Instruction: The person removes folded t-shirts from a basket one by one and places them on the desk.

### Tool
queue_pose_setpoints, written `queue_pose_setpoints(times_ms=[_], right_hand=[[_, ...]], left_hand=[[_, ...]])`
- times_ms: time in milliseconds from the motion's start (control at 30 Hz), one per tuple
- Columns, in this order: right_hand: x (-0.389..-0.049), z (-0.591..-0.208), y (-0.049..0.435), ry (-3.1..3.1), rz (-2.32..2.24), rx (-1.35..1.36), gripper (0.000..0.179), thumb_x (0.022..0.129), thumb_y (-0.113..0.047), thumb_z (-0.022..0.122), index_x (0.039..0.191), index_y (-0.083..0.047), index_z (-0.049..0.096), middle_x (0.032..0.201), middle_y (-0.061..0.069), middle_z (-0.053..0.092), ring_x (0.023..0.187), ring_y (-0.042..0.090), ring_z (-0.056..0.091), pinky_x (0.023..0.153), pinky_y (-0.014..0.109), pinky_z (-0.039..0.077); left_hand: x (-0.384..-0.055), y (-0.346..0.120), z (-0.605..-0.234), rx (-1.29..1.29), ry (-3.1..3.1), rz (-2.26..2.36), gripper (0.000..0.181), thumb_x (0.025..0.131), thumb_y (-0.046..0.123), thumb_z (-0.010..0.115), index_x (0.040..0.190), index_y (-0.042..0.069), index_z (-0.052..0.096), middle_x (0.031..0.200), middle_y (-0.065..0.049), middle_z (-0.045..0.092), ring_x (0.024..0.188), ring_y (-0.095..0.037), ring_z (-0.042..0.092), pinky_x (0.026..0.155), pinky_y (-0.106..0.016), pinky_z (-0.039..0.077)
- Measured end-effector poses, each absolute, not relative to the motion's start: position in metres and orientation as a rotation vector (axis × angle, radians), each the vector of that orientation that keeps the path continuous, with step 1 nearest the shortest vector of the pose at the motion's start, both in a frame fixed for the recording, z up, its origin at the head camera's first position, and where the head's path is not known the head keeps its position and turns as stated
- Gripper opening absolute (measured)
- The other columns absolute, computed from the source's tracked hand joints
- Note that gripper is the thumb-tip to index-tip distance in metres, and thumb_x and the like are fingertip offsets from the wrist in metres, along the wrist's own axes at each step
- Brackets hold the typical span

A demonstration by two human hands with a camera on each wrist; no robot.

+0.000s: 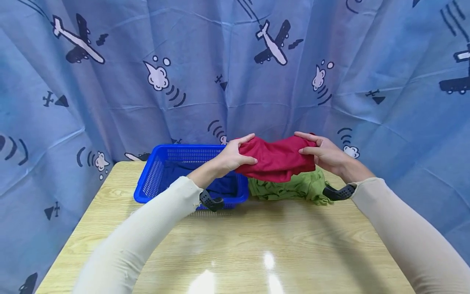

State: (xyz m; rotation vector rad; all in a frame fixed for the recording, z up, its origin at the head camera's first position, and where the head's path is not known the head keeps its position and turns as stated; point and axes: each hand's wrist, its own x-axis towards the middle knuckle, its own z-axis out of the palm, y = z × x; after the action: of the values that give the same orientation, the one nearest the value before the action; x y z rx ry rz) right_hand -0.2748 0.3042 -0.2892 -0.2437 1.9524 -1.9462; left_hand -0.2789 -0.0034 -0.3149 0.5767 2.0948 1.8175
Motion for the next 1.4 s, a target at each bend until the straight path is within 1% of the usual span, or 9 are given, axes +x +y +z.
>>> queue_pose_setpoints(times_ms=[200,433,533,700,800,933,1100,1267,1400], right_hand=[[-0.271,-0.293,0.324,1.953,-1.967,-0.296,0.073,0.098,0.008,0.054,0.162,-0.014,0.026,0.125,-0.008,0.065,0.103,0.006,0.067,0.083,0.022,0.058],[-0.268,-0.3,0.344,1.989,-1.936,-0.368,0.066,0.1,0.006,0.054,0.158,-0.021,0.037,0.13,-0.009,0.06,0.107,0.008,0.066,0.085,0.024,0.059],[-0.267,-0.302,0.352,2.006,-1.921,-0.358,0.066,0.1,0.005,0.053,0.158,-0.022,0.036,0.132,-0.01,0.059,0.108,0.007,0.065,0.086,0.024,0.059],[-0.262,-0.306,0.365,2.014,-1.916,-0.344,0.065,0.101,0.005,0.052,0.158,-0.022,0.035,0.132,-0.012,0.06,0.109,0.007,0.065,0.086,0.024,0.059],[-0.26,-0.31,0.373,2.027,-1.91,-0.334,0.064,0.101,0.005,0.051,0.156,-0.023,0.037,0.131,-0.013,0.061,0.11,0.007,0.065,0.086,0.025,0.06],[-0.258,-0.317,0.384,2.025,-1.903,-0.33,0.064,0.101,0.005,0.051,0.156,-0.026,0.039,0.13,-0.014,0.062,0.111,0.006,0.065,0.087,0.025,0.059],[-0.254,-0.327,0.396,1.985,-1.918,-0.32,0.059,0.102,0.006,0.048,0.148,-0.031,0.049,0.13,-0.015,0.063,0.112,0.006,0.065,0.088,0.027,0.06],[-0.248,-0.335,0.407,1.997,-1.907,-0.284,0.058,0.101,0.006,0.049,0.145,-0.033,0.052,0.129,-0.015,0.064,0.11,0.007,0.066,0.086,0.028,0.061],[-0.243,-0.342,0.417,2.012,-1.887,-0.264,0.059,0.101,0.008,0.048,0.141,-0.036,0.054,0.127,-0.015,0.065,0.109,0.007,0.067,0.085,0.029,0.061]], left_hand=[[-0.278,0.014,-0.317,0.625,2.111,1.796,0.091,0.085,-0.004,0.072,0.161,0.022,0.029,0.141,-0.009,0.059,0.1,-0.011,0.059,0.078,-0.018,0.052],[-0.277,0.029,-0.32,0.665,2.142,1.753,0.092,0.085,-0.003,0.072,0.162,0.02,0.027,0.143,-0.01,0.057,0.107,-0.013,0.057,0.086,-0.02,0.051],[-0.279,0.035,-0.321,0.687,2.168,1.712,0.093,0.085,-0.001,0.073,0.162,0.02,0.025,0.144,-0.009,0.056,0.111,-0.015,0.057,0.09,-0.022,0.051],[-0.278,0.045,-0.326,0.709,2.183,1.677,0.094,0.085,0.002,0.074,0.163,0.021,0.024,0.146,-0.008,0.054,0.113,-0.015,0.056,0.093,-0.022,0.051],[-0.277,0.052,-0.329,0.706,2.157,1.689,0.094,0.085,0.002,0.074,0.162,0.022,0.024,0.147,-0.008,0.054,0.113,-0.014,0.056,0.093,-0.023,0.051],[-0.276,0.061,-0.336,0.675,2.121,1.714,0.093,0.085,0.003,0.075,0.162,0.023,0.026,0.148,-0.006,0.053,0.117,-0.013,0.056,0.098,-0.026,0.051],[-0.274,0.073,-0.347,0.651,2.086,1.732,0.093,0.084,0.002,0.076,0.162,0.022,0.027,0.151,-0.006,0.052,0.12,-0.013,0.055,0.104,-0.027,0.049],[-0.269,0.085,-0.358,0.627,2.087,1.752,0.094,0.082,0.002,0.077,0.161,0.022,0.03,0.155,-0.005,0.048,0.122,-0.011,0.054,0.105,-0.025,0.048],[-0.264,0.096,-0.369,0.59,2.104,1.75,0.093,0.082,0.004,0.078,0.16,0.023,0.033,0.154,-0.004,0.049,0.125,-0.012,0.054,0.105,-0.024,0.047]])
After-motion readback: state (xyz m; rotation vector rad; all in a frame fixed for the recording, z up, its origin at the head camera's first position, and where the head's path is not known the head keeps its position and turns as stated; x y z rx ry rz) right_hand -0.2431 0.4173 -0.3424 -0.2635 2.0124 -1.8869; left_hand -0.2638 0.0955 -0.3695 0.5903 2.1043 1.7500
